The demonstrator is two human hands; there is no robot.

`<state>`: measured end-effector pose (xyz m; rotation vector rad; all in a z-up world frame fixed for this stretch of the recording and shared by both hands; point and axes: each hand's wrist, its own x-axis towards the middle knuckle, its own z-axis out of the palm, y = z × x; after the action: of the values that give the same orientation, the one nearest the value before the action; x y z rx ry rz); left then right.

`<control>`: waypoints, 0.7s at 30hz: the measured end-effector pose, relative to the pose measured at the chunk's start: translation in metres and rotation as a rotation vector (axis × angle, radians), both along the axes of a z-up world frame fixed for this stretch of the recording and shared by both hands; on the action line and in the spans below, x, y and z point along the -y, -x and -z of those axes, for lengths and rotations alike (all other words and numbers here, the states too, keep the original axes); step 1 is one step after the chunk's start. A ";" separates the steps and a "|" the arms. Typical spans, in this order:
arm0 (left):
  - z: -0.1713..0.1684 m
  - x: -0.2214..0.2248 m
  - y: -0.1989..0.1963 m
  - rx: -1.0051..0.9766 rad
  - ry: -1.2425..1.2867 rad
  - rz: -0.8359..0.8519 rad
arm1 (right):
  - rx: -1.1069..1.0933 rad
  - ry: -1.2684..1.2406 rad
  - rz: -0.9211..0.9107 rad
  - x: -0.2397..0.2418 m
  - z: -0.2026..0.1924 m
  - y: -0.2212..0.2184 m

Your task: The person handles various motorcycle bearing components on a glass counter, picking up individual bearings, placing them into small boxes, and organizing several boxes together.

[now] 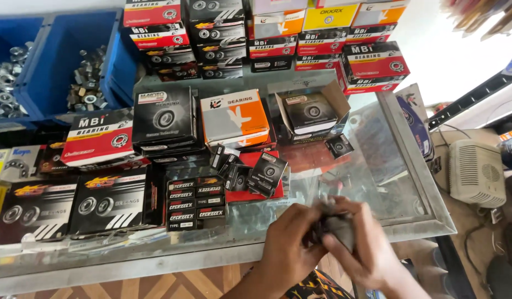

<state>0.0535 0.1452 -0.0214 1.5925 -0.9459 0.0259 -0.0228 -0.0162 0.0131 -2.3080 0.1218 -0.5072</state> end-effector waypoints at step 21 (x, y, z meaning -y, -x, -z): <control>-0.018 -0.026 -0.010 0.456 -0.017 -0.068 | -0.476 -0.536 -0.224 0.030 -0.005 -0.017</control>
<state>0.0630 0.1716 -0.0035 1.6673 -1.2415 0.4449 -0.0055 -0.0463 0.0177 -1.8385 0.1983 0.1832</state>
